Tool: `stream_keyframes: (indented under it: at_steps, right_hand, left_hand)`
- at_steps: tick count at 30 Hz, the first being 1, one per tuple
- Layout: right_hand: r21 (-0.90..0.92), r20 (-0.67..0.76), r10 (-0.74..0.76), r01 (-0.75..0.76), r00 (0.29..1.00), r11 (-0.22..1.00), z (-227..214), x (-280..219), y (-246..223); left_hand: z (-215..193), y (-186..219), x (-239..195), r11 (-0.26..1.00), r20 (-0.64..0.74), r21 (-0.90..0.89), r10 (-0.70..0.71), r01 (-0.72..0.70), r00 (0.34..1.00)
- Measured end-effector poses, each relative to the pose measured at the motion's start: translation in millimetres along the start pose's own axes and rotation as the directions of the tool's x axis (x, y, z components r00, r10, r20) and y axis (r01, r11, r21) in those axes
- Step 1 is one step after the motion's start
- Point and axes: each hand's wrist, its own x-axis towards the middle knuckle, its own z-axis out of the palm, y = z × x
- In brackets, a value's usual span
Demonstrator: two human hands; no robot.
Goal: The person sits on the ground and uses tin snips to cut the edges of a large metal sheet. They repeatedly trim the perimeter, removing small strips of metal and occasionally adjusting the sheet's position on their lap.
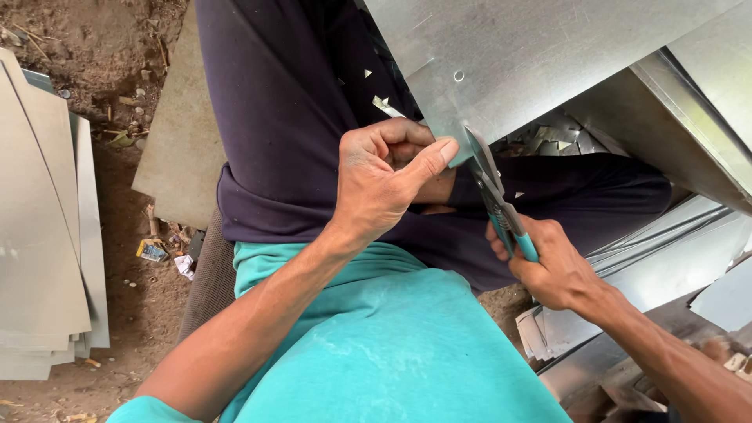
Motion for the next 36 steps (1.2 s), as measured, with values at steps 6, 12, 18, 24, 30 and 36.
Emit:
stream_keyframes:
  at_steps: [6,12,18,24,30,36]
  right_hand:
    - [0.037,-0.067,-0.053,0.055,0.996,0.998,-1,3,-5]
    - [-0.029,-0.013,0.153,-0.153,0.988,0.988,-6,7,-26]
    - [0.178,-0.09,-0.253,0.265,0.963,0.947,-12,10,-36]
    - [-0.193,0.002,0.2,-0.196,0.98,0.962,-14,10,-49]
    - [0.117,-0.153,-0.248,0.267,0.957,0.957,-16,13,-49]
    - [-0.024,-0.127,0.158,-0.163,0.979,0.986,-14,12,-52]
  left_hand:
    - [0,-2,5,0.976,0.02,-0.173,-0.132,0.133,0.991]
    - [2,5,6,0.894,0.107,-0.348,-0.26,0.281,0.96]
    - [-3,3,11,0.874,0.145,-0.367,-0.283,0.317,0.948]
    - [-4,1,6,0.877,0.171,-0.375,-0.254,0.302,0.952]
    - [-1,1,4,0.879,0.171,-0.37,-0.253,0.3,0.952]
    - [-49,25,21,0.94,0.231,-0.187,-0.242,0.287,0.942]
